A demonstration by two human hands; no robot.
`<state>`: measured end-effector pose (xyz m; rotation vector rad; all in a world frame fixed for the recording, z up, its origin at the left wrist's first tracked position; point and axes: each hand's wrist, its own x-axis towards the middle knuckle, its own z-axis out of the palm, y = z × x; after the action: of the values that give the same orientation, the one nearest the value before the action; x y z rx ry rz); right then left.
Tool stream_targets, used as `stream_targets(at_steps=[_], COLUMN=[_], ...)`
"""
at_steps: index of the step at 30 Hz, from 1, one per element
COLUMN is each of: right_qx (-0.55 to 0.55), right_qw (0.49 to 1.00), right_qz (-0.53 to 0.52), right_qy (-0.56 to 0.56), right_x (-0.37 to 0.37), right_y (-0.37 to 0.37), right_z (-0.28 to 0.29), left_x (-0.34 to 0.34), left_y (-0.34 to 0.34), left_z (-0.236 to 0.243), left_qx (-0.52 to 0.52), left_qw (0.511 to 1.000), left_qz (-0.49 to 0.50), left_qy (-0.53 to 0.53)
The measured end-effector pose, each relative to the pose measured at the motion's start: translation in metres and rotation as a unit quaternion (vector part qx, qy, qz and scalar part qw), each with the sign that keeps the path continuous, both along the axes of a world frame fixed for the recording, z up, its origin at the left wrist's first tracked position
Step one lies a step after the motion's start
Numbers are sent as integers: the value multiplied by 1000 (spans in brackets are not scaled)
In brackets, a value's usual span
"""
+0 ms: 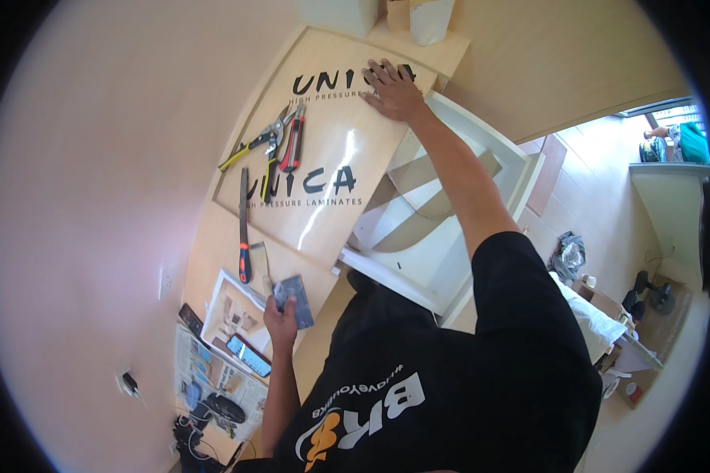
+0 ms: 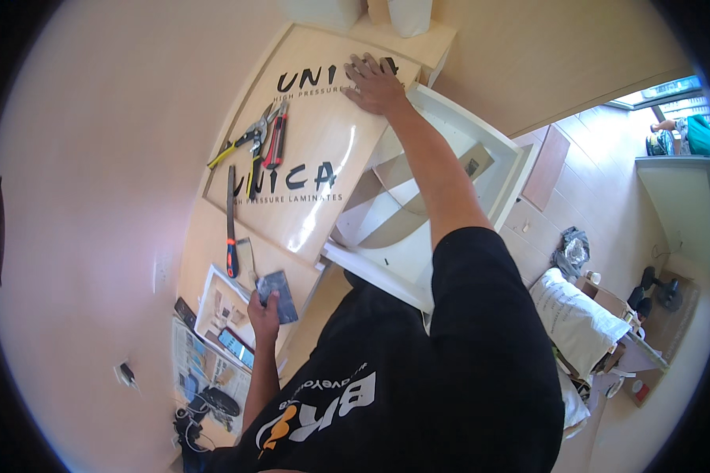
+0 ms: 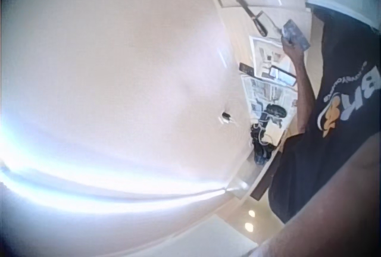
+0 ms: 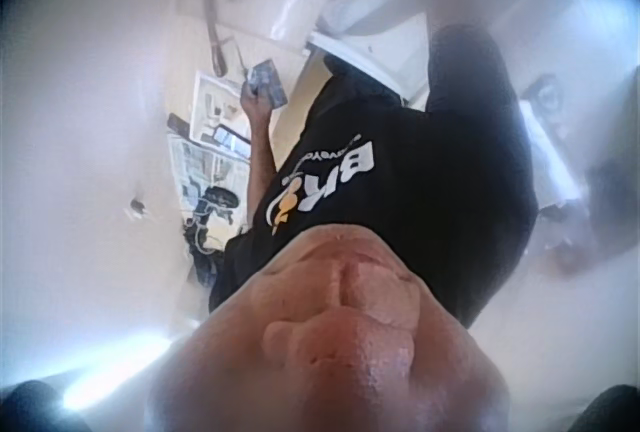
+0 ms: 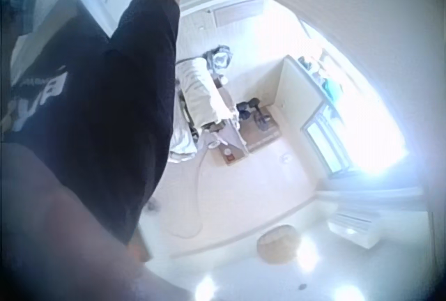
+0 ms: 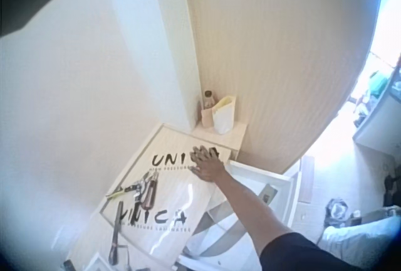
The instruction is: The person trims excess laminate from the edge of a white cabinet door using a utility knife and a metal straightedge. They then scrape and smooth the cut edge with a metal scraper and sand the edge with sandpaper.
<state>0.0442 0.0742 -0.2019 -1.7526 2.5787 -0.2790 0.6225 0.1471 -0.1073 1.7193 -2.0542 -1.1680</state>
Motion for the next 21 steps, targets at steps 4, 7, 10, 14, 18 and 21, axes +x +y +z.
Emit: stream_targets(at_steps=[4, 7, 10, 14, 18, 21], right_qx=[-49, -18, 37, -147, -256, -317], right_qw=[996, 988, 940, 947, 839, 780], right_qz=[-60, -145, -332, -266, -319, -384], right_qy=[-49, -45, -63, -108, -359, -380], right_x=[-19, -17, 1, 58, 145, 183], right_y=[5, 57, 114, 130, 64, 43], right_z=[-4, -3, 9, 15, -2, -5], left_x=[1, 3, 1, -8, -16, -19], left_y=[-2, -6, -6, 1, 3, -2], left_z=[0, 0, -1, -6, -12, -15], left_qx=[6, 41, 30, -10, -78, -69], left_qw=[999, 997, 997, 998, 995, 993], left_qz=[7, 50, 63, 60, 52, 86], left_qy=[31, 34, 39, 30, 20, 36])
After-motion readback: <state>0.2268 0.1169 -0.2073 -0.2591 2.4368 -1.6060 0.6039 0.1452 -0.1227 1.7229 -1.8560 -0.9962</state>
